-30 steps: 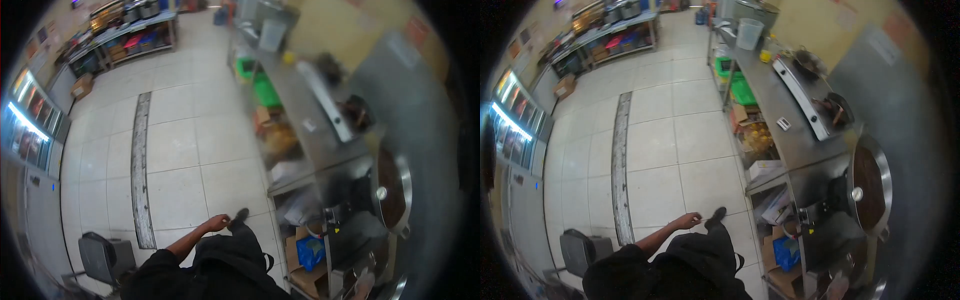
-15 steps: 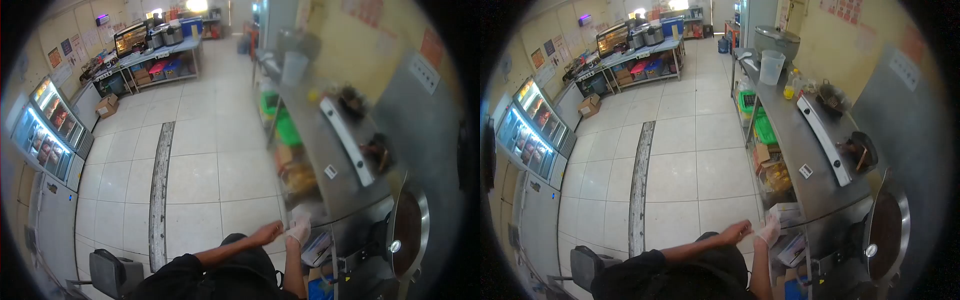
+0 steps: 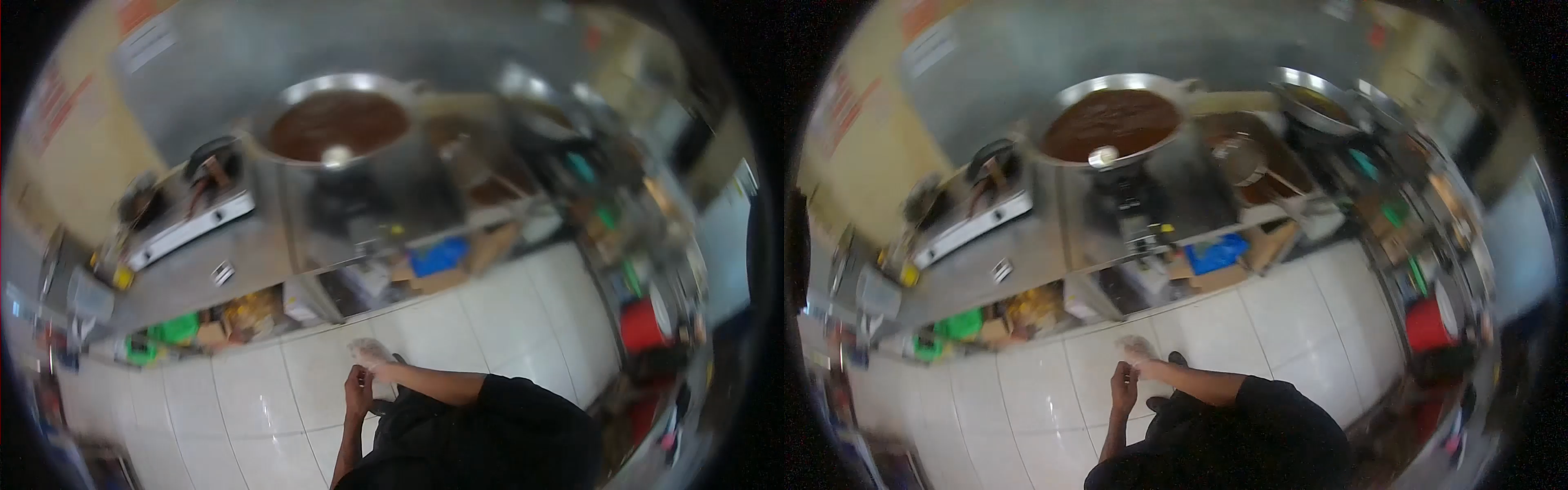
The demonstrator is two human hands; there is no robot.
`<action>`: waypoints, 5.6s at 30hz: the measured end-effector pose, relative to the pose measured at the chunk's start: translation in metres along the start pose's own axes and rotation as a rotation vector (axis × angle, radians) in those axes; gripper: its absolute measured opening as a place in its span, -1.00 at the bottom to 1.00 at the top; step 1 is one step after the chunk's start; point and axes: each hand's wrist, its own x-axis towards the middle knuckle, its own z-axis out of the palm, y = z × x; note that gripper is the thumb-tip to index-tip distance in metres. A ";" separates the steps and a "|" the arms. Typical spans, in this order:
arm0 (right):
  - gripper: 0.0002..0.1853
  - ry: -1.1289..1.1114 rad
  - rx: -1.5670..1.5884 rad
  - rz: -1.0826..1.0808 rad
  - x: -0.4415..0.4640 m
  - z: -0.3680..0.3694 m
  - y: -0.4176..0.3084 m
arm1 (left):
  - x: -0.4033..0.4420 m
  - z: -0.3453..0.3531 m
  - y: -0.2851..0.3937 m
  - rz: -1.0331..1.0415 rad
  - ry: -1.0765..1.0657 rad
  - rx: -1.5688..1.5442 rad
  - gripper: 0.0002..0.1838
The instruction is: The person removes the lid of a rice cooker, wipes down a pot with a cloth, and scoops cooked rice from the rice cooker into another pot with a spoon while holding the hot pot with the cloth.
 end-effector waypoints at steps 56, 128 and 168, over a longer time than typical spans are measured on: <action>-0.75 2.034 0.269 -0.056 -0.635 -1.494 0.240 | 0.526 1.331 0.420 0.345 -0.635 0.256 -0.50; -0.46 -0.152 -0.094 -0.048 -0.206 -1.596 -0.082 | -0.011 1.367 0.340 -0.976 1.019 -0.806 -0.28; -0.70 -1.472 -1.189 -1.443 -0.110 -0.161 -0.096 | -0.305 0.310 0.176 0.752 1.710 -1.272 -0.41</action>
